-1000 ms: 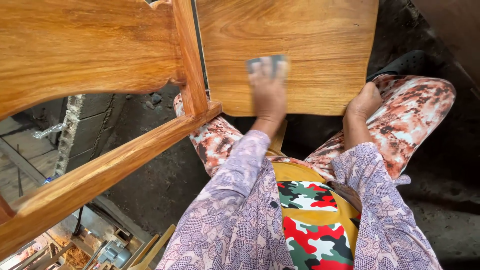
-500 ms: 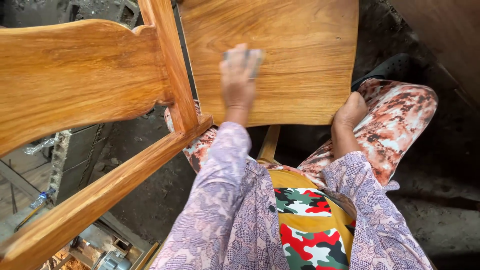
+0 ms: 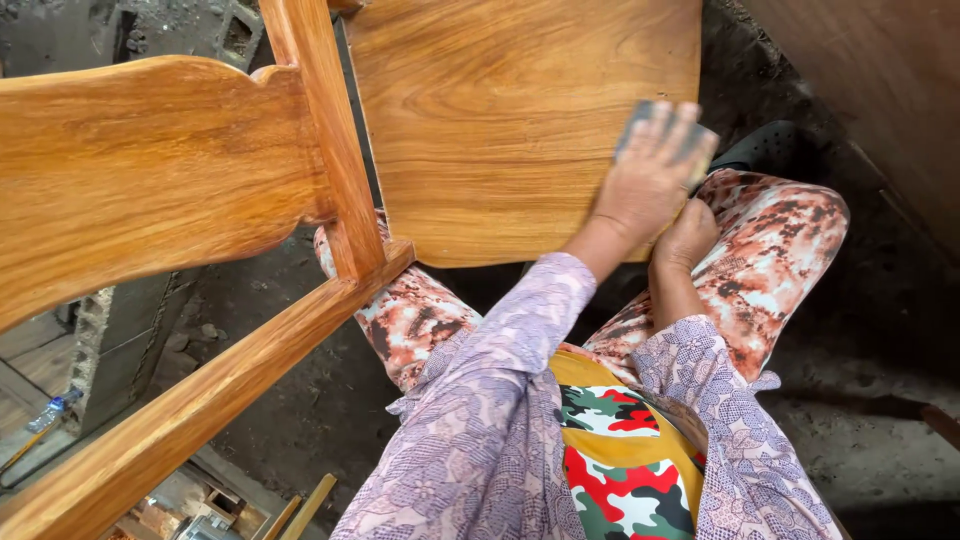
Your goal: Sanding the surface of a wooden chair using sandpaper
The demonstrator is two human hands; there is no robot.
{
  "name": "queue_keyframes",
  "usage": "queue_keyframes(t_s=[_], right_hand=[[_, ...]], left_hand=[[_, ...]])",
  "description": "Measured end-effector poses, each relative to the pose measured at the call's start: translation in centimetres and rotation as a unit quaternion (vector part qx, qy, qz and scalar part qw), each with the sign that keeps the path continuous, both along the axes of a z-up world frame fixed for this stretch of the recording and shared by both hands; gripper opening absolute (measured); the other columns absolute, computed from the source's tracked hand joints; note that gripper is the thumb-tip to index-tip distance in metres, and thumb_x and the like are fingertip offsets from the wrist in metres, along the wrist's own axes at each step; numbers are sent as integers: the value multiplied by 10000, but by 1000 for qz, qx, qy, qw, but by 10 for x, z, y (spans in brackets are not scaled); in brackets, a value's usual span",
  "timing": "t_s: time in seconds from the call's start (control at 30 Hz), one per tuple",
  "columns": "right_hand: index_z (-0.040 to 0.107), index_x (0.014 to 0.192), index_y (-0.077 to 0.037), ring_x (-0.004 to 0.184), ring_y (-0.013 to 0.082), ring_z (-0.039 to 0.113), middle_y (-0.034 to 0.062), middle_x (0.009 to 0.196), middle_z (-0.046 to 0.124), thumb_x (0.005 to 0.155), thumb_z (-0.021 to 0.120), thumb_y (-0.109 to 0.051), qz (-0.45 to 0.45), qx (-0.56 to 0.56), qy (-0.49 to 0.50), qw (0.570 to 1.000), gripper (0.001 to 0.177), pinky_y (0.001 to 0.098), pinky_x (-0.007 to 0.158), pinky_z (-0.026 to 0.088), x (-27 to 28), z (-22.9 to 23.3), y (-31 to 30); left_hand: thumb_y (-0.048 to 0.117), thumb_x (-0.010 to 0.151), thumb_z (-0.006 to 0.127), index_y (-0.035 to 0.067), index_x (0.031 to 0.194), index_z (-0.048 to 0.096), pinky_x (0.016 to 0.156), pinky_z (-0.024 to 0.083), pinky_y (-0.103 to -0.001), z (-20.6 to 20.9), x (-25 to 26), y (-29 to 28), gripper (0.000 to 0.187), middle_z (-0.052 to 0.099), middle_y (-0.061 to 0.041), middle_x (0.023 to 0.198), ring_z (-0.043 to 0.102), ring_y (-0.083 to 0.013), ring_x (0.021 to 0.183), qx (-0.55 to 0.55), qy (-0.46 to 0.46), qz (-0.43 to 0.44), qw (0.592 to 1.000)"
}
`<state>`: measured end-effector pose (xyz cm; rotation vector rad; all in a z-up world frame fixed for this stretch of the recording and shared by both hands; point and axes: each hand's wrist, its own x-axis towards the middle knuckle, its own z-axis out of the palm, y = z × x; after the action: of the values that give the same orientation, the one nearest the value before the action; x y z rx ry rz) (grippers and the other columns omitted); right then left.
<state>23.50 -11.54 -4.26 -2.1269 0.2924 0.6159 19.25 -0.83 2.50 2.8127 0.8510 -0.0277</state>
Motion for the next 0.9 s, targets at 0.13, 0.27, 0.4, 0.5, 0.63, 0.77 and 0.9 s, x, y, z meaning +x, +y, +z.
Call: queue_keyframes(t_s=[0.13, 0.27, 0.4, 0.5, 0.63, 0.77, 0.9], right_hand=[[490, 622, -148, 657, 73, 413, -89, 656, 483, 796, 485, -247, -1, -4, 5, 1000, 201, 328, 527, 370, -1, 0, 5], [500, 622, -147, 671, 79, 417, -94, 667, 491, 789, 487, -253, 4, -20, 11, 1000, 198, 334, 539, 384, -1, 2, 4], [523, 625, -117, 674, 95, 431, -86, 663, 498, 783, 463, -260, 44, -33, -22, 998, 222, 361, 563, 412, 3, -21, -5], [468, 614, -142, 662, 97, 419, -84, 663, 471, 784, 472, -257, 33, -11, -30, 999, 205, 355, 547, 402, 2, -28, -8], [444, 617, -170, 655, 83, 425, -86, 678, 473, 750, 496, -198, -36, 56, -9, 998, 145, 318, 522, 407, 0, -22, -3], [526, 643, -126, 661, 105, 445, -72, 681, 520, 787, 455, -260, 36, -4, -24, 999, 209, 351, 552, 414, 2, -19, -4], [552, 638, -123, 676, 105, 430, -72, 679, 526, 810, 438, -260, 70, -12, -52, 996, 248, 364, 568, 413, 7, -45, -16]], left_hand=[[247, 989, 580, 247, 1396, 640, 1283, 320, -535, -18, -3, 23, 411, 332, -107, 1605, 318, -387, 1525, -38, -94, -27, 994], [242, 998, 686, 221, 1364, 646, 1233, 354, -565, -11, -73, 86, 369, 427, -172, 1537, 449, -423, 1439, 10, -144, 35, 989], [185, 1087, 564, 306, 1464, 545, 1234, 426, -559, 19, -178, 123, 396, 412, -57, 1602, 371, -383, 1511, 39, -106, 275, 955], [317, 1110, 511, 283, 1493, 552, 1283, 272, -495, -28, -258, 141, 387, 350, -45, 1641, 312, -338, 1547, 84, -98, 424, 896], [266, 1099, 511, 242, 1467, 578, 1225, 383, -468, -14, -236, 140, 375, 356, -115, 1628, 457, -398, 1464, 111, -114, 470, 868], [203, 1041, 609, 208, 1435, 466, 1191, 396, -546, -1, -138, 101, 419, 450, -128, 1521, 437, -369, 1394, 150, -47, 380, 911], [197, 1018, 552, 247, 1402, 556, 1178, 457, -651, -24, -46, 45, 387, 514, -200, 1526, 533, -469, 1434, 95, -162, 158, 969]])
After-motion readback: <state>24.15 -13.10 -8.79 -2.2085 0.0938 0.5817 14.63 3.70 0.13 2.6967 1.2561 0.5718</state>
